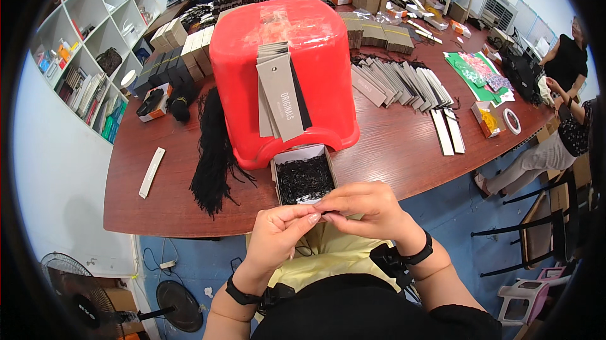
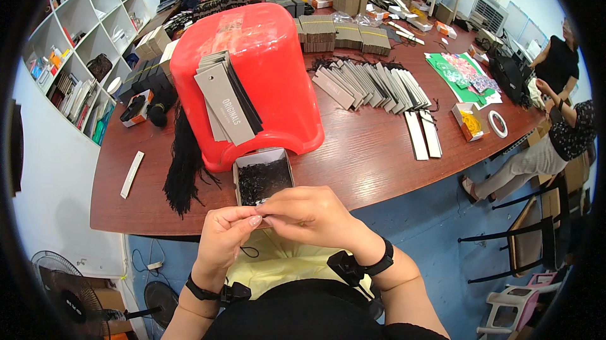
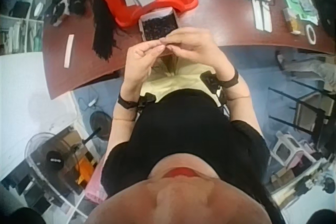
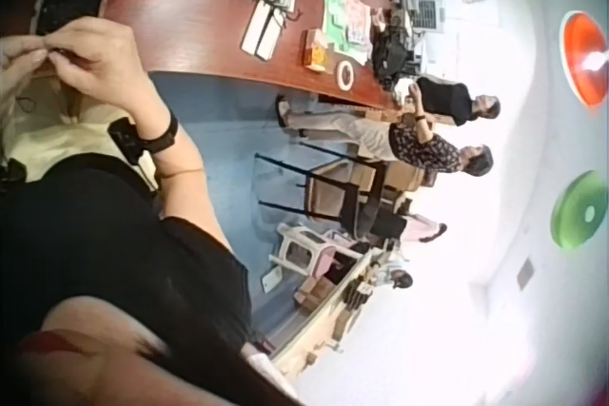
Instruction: Assembling clothing tags by attaching plastic fasteners.
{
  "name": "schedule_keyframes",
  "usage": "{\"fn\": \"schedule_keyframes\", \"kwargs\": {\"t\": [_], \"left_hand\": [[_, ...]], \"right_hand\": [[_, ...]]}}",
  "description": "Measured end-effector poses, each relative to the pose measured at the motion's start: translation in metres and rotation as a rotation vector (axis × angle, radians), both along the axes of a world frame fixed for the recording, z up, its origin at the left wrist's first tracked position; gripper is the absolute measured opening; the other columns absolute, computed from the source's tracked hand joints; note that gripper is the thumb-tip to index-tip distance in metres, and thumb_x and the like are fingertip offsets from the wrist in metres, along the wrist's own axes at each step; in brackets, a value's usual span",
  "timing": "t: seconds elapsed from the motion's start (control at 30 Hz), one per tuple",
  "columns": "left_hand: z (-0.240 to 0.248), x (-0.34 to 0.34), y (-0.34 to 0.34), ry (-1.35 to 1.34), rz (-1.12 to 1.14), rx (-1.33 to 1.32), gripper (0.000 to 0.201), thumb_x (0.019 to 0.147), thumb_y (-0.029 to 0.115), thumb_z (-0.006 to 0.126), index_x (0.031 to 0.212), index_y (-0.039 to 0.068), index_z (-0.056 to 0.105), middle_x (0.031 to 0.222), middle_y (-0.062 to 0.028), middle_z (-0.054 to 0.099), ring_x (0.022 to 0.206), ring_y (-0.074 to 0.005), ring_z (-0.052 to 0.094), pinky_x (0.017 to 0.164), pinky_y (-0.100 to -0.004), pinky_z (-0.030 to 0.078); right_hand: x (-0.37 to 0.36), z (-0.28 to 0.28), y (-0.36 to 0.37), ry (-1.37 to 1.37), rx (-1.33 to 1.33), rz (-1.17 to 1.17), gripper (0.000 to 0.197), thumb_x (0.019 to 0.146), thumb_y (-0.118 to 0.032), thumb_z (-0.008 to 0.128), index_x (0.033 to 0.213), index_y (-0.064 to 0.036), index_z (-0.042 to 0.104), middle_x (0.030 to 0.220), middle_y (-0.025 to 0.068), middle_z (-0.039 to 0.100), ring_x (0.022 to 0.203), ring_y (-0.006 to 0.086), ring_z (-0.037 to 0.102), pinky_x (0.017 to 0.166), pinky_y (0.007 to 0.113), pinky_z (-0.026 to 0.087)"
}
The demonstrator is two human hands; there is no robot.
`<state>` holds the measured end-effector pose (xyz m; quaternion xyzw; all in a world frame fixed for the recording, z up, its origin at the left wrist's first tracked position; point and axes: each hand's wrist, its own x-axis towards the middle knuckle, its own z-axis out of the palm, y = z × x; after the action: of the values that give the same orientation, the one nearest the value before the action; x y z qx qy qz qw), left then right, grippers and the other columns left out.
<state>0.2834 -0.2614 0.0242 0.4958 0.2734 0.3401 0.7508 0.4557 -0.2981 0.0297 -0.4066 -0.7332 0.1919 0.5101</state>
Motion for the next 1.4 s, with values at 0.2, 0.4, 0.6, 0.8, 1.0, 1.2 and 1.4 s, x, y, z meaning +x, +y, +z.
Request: {"fn": "schedule_keyframes", "kwargs": {"t": [0.2, 0.4, 0.6, 0.8, 1.0, 1.2, 1.4], "left_hand": [[0.005, 0.0, 0.002, 0.077, -0.103, -0.037, 0.021, 0.083, 0.007, 0.052, 0.1, -0.003, 0.058, 0.082, -0.0035, 0.062, 0.058, -0.0004, 0.048, 0.043, -0.0138, 0.033], [0.011, 0.004, -0.006, 0.212, -0.139, 0.152, 0.025, 0.083, 0.007, 0.051, 0.106, -0.001, 0.056, 0.078, -0.0014, 0.062, 0.056, 0.0003, 0.045, 0.043, -0.0152, 0.033], [0.008, -0.004, -0.007, 0.419, -0.046, 0.515, 0.026, 0.077, 0.006, 0.058, 0.103, 0.004, 0.057, 0.049, -0.0008, 0.05, 0.044, -0.0009, 0.038, 0.043, -0.0181, 0.032], [0.004, -0.019, -0.004, 0.46, 0.101, 0.657, 0.009, 0.074, 0.007, 0.061, 0.082, 0.002, 0.063, 0.049, -0.0031, 0.05, 0.04, -0.005, 0.04, 0.041, -0.0206, 0.033], [0.012, -0.022, -0.002, 0.465, 0.091, 0.859, 0.008, 0.074, 0.008, 0.062, 0.08, 0.003, 0.064, 0.057, -0.006, 0.056, 0.045, -0.011, 0.049, 0.043, -0.0231, 0.038], [0.011, -0.016, 0.004, 0.442, 0.027, 0.855, 0.01, 0.073, 0.012, 0.062, 0.079, 0.004, 0.064, 0.066, -0.0093, 0.06, 0.056, -0.0185, 0.059, 0.05, -0.026, 0.044], [0.018, 0.012, 0.011, 0.469, -0.018, 1.061, 0.012, 0.073, 0.015, 0.06, 0.082, 0.007, 0.063, 0.067, -0.0078, 0.06, 0.057, -0.0228, 0.058, 0.05, -0.0301, 0.045]], "right_hand": [[0.003, 0.007, -0.005, -0.128, -0.006, -0.086, 0.021, 0.066, -0.004, 0.062, 0.087, -0.004, 0.062, 0.074, 0.0082, 0.062, 0.062, 0.0203, 0.061, 0.056, 0.027, 0.049], [0.004, 0.002, -0.009, 0.266, -0.573, 0.035, 0.017, 0.071, -0.002, 0.059, 0.088, 0.0, 0.06, 0.077, 0.0061, 0.062, 0.068, 0.0093, 0.059, 0.059, 0.022, 0.048], [0.014, 0.0, -0.013, 0.559, -0.84, 0.151, 0.014, 0.076, -0.001, 0.055, 0.089, 0.003, 0.059, 0.079, 0.0065, 0.061, 0.07, 0.0097, 0.059, 0.063, 0.021, 0.048], [0.021, -0.004, -0.019, 0.501, -0.766, 0.162, 0.009, 0.072, 0.003, 0.055, 0.08, 0.0013, 0.059, 0.075, 0.0052, 0.061, 0.068, 0.0086, 0.058, 0.062, 0.021, 0.047], [0.024, 0.0, -0.022, 0.569, -0.779, 0.153, 0.005, 0.071, 0.007, 0.053, 0.074, 0.0036, 0.056, 0.071, 0.0086, 0.059, 0.062, 0.0113, 0.057, 0.06, 0.021, 0.047], [0.039, -0.009, -0.018, -0.194, -0.358, 0.068, 0.035, 0.071, -0.006, 0.064, 0.104, -0.0002, 0.054, 0.107, 0.0088, 0.05, 0.097, 0.0172, 0.051, 0.079, 0.027, 0.044], [0.005, -0.001, -0.007, 0.384, -0.626, 0.334, 0.044, 0.081, -0.021, 0.058, 0.117, -0.002, 0.042, 0.104, 0.0096, 0.052, 0.1, 0.0156, 0.049, 0.082, 0.028, 0.04]]}}
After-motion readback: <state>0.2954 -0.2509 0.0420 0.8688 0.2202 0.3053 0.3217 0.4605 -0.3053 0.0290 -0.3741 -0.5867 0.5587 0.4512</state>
